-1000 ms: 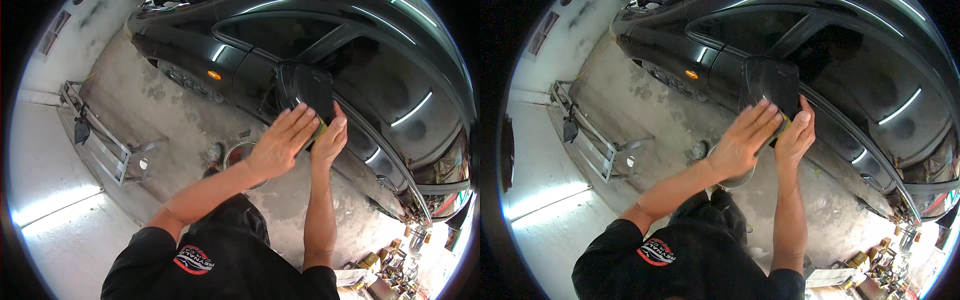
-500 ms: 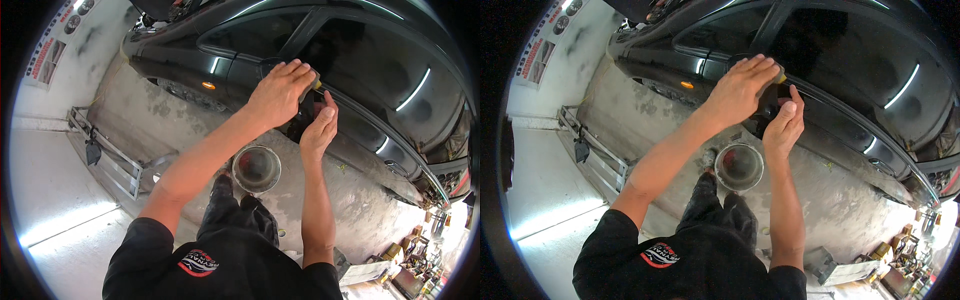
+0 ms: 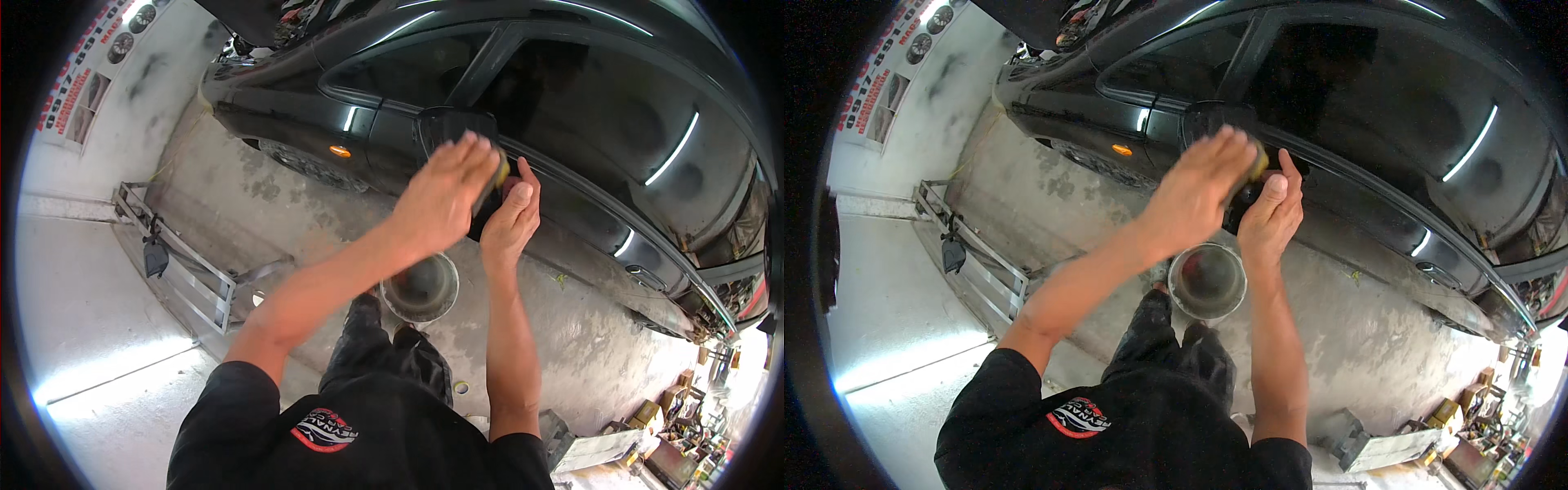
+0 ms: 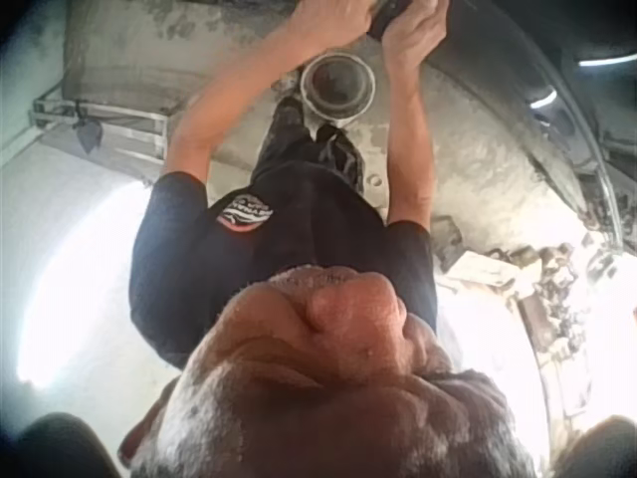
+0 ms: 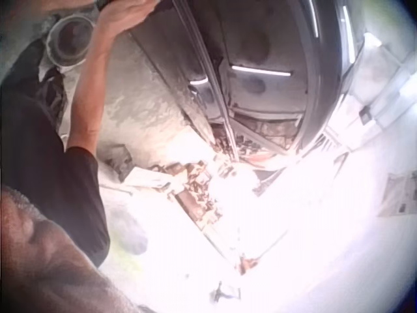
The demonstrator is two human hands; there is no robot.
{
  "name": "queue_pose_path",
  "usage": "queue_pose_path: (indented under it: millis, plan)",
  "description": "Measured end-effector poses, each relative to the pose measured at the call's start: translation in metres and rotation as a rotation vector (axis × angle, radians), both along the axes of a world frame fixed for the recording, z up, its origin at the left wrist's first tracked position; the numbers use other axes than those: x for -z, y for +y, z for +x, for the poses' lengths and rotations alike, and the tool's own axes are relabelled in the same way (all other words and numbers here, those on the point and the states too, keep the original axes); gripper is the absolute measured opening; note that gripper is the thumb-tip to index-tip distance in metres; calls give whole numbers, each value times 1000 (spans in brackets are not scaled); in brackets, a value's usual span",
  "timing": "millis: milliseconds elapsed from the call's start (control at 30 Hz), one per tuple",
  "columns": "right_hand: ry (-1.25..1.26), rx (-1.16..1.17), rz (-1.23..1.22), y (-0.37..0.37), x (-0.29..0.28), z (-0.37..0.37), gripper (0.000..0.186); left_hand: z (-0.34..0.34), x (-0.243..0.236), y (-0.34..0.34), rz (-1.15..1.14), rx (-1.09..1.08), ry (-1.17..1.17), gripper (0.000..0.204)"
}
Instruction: Sanding a black car side mirror using a sanding block and water.
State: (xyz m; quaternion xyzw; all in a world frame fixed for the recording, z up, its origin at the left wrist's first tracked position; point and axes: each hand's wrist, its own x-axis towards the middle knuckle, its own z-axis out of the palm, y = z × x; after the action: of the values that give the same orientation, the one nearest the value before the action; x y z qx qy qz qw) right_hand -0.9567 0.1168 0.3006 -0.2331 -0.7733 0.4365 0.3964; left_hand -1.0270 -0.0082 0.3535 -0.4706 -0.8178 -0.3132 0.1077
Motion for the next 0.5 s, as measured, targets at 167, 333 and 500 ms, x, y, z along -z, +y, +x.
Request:
queue_pose_path:
  millis: [167, 333, 500]
  plan:
    - [4, -29, -20, -3, -5, -7, 62, -59, 4, 9, 61, 40, -26, 55]
    - [-7, -17, -17, -2, -1, -5, 61, -37, 15, -16, 70, 70, -32, 58]
    - [-34, -24, 18, -12, -10, -16, 60, -36, 35, -45, 183, 96, -128, 71]
